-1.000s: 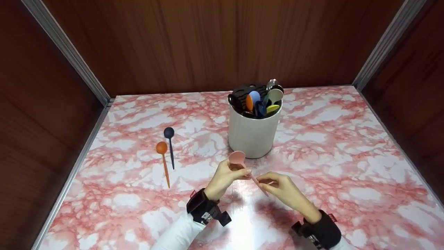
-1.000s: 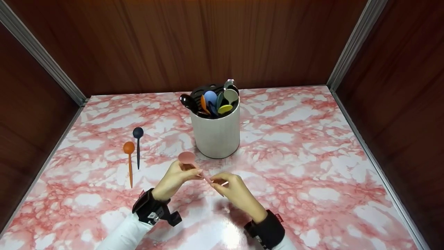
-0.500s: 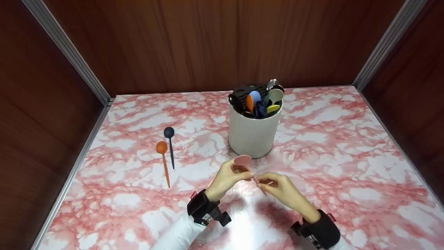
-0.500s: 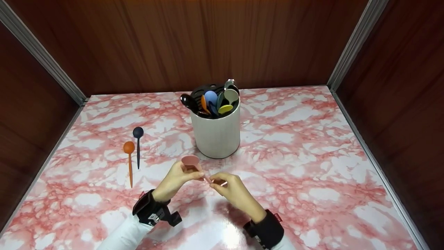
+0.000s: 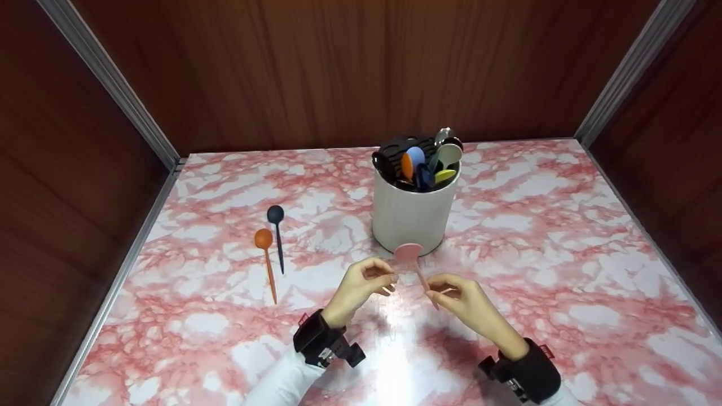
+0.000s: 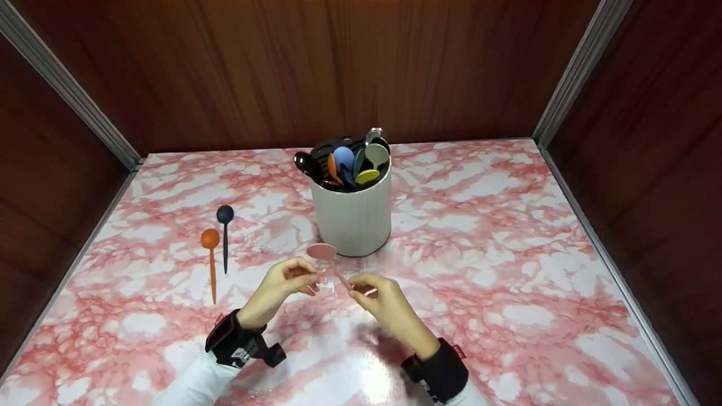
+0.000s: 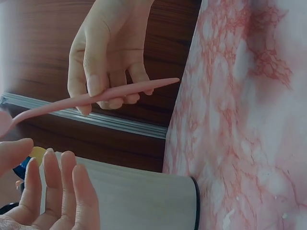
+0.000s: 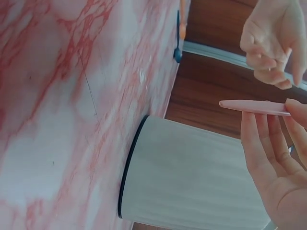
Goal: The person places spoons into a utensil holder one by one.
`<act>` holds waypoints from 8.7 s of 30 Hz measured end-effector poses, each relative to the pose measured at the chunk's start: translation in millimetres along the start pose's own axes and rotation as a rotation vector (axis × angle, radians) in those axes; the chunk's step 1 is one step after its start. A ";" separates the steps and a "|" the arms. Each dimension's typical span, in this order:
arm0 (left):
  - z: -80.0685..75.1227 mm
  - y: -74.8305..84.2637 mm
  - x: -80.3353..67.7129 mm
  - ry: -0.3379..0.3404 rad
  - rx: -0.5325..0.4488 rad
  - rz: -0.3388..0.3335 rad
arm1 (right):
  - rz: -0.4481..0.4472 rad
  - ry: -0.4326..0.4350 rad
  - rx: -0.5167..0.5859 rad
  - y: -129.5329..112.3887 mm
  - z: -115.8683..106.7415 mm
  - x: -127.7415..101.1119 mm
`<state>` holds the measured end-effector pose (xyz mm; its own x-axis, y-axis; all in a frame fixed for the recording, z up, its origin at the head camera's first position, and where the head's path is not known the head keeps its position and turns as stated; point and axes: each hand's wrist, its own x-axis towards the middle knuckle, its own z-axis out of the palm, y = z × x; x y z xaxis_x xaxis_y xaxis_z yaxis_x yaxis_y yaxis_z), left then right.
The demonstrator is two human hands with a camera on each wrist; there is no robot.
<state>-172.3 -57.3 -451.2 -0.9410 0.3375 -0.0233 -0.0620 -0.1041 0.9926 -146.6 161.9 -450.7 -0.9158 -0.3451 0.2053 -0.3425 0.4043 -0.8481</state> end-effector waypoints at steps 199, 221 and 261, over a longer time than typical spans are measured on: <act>-52.2 -18.9 -17.2 0.157 -0.024 -0.100 | 0.024 0.399 0.195 -13.9 -64.2 39.1; -71.7 -20.4 -13.0 0.252 0.002 -0.167 | 0.024 0.362 0.247 3.1 -53.2 11.8; -190.3 14.7 13.6 0.530 0.157 -0.405 | 0.094 0.319 0.226 16.9 -52.6 -9.6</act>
<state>-249.3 -232.3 -459.6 -0.8921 -0.1862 -0.4117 -0.4320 0.0846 0.8979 -154.7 216.6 -441.2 -0.9722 -0.0207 0.2334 -0.2324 0.2130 -0.9490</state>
